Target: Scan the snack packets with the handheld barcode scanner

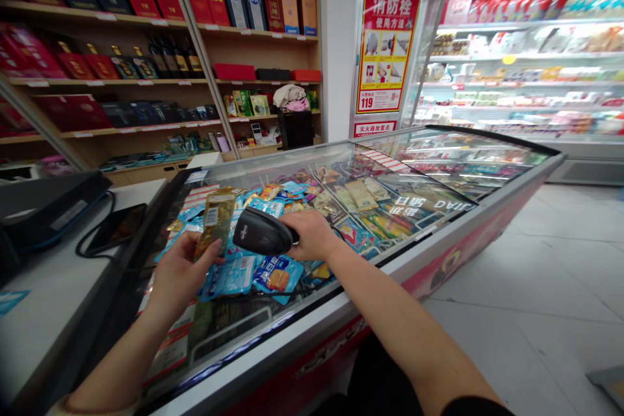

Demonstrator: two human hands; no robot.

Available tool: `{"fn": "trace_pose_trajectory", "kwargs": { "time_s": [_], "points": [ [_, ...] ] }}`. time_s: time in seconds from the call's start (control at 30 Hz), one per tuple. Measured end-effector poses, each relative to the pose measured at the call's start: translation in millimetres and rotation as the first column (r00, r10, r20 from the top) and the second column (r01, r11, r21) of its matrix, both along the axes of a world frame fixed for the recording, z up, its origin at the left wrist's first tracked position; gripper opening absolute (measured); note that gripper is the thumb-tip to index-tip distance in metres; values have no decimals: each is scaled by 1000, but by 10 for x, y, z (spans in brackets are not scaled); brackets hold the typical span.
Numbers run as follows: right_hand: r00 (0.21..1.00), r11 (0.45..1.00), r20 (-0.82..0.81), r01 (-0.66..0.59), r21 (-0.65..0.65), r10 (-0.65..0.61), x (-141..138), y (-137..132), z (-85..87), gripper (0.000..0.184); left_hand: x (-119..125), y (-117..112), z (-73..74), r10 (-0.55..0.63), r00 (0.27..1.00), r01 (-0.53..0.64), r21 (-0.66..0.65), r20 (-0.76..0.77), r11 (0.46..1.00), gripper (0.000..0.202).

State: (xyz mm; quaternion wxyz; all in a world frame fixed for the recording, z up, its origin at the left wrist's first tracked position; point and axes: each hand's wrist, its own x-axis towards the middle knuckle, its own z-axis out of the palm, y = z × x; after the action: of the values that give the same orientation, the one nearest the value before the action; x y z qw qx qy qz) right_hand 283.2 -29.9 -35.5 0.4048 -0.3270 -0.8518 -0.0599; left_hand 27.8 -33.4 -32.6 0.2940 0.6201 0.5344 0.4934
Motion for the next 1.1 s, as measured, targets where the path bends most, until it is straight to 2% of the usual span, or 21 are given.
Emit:
{"fn": "trace_pose_trajectory", "kwargs": {
  "time_s": [0.27, 0.37, 0.43, 0.5, 0.57, 0.63, 0.7, 0.77, 0.83, 0.87, 0.93, 1.1],
  "points": [
    [1000, 1000, -17, -13, 15, 13, 1, -1, -4, 30, 2, -2, 15, 1, 1000, -1, -7, 29, 1000, 36],
    [999, 999, -34, -6, 32, 7, 14, 6, -15, 28, 17, -8, 15, 23, 996, -22, -12, 92, 1000, 35],
    [999, 999, -51, -6, 52, 9, 26, 10, -22, 27, 26, -19, 44, 78, 980, -77, -15, 184, 997, 33],
    [997, 998, -71, -13, 69, 18, 39, 14, -29, 26, 12, -30, 108, 178, 917, -193, 5, 357, 981, 32],
    [996, 997, -87, -18, 78, 24, 50, 17, -37, 25, -55, -32, 200, 251, 780, -325, 29, 573, 945, 29],
    [995, 997, -92, -22, 72, 28, 58, 17, -46, 24, -199, -12, 291, 267, 615, -434, 36, 742, 900, 21],
    [994, 997, -105, -36, 62, 42, 64, 17, -56, 25, -423, 33, 348, 298, 475, -512, -15, 828, 859, 17],
    [992, 998, -115, -46, 53, 52, 67, 16, -65, 25, -700, 93, 358, 394, 346, -557, -151, 852, 817, 20],
    [990, 998, -130, -45, 48, 51, 70, 16, -72, 25, -988, 148, 327, 493, 261, -538, -298, 830, 788, 22],
    [990, 998, -134, -44, 43, 49, 71, 15, -75, 24, -1124, 167, 304, 527, 249, -517, -349, 812, 782, 22],
    [990, 999, -135, -41, 34, 45, 74, 14, -76, 20, -1369, 180, 254, 563, 270, -492, -390, 781, 778, 23],
    [989, 999, -146, -31, 35, 36, 85, 9, -74, 13, -1829, 117, 144, 577, 367, -545, -334, 729, 769, 28]
  ]
}}
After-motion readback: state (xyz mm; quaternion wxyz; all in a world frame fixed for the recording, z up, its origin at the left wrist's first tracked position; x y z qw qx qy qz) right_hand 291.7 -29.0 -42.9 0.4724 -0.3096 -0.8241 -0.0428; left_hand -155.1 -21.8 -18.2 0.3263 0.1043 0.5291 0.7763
